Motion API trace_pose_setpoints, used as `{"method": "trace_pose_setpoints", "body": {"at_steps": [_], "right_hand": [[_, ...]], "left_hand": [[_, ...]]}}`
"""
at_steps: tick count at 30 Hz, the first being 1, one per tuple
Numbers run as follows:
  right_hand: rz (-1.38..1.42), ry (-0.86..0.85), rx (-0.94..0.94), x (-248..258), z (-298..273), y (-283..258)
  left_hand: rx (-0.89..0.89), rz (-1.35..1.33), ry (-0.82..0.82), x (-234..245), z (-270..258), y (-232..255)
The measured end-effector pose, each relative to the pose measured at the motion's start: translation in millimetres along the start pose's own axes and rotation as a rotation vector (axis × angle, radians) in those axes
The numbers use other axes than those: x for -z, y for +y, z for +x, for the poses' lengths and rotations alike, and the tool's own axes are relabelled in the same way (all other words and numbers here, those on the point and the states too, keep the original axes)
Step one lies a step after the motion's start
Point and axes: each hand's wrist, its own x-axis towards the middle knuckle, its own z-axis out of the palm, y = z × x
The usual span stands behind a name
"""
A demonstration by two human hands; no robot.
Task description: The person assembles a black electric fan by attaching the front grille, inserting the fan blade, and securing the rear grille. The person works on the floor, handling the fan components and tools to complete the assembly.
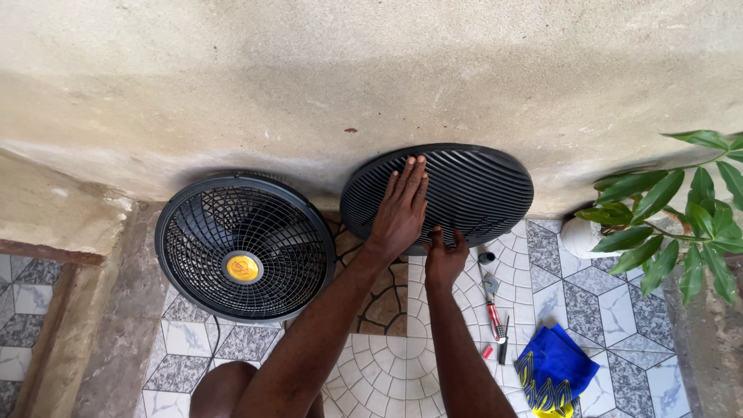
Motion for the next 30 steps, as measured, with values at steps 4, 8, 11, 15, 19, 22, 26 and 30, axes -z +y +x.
{"method": "trace_pose_setpoints", "body": {"at_steps": [4, 8, 11, 15, 19, 22, 26, 30], "right_hand": [[-0.028, -0.015, 0.079, 8.0, 4.3, 7.3], [-0.04, -0.039, 0.142, 13.9, 5.5, 16.3], [0.031, -0.084, 0.062, 20.4, -1.6, 19.4], [0.055, -0.117, 0.066, 24.3, -17.6, 20.2], [0.03, -0.198, 0.057, 29.9, -42.7, 19.8], [-0.024, -0.251, 0.027, 25.4, -66.2, 15.5], [-0.291, -0.356, 0.066, 22.8, -101.9, 13.4], [-0.174, -0.562, 0.057, -1.5, -125.8, 15.0]], "left_hand": [[0.013, -0.042, 0.006, 9.8, -23.2, 12.2], [0.063, -0.079, -0.041, 16.6, -48.6, 24.6], [0.092, -0.042, -0.161, 26.5, -71.4, 30.7], [0.227, -0.041, -0.352, 47.2, -103.4, 39.7], [0.362, 0.008, -0.583, 80.8, -138.9, 44.8], [0.475, -0.038, -0.724, 112.0, -157.9, 43.7], [0.568, -0.039, -0.984, 150.9, -179.2, 34.5], [0.637, -0.127, -1.036, 183.8, -188.1, 4.3]]}}
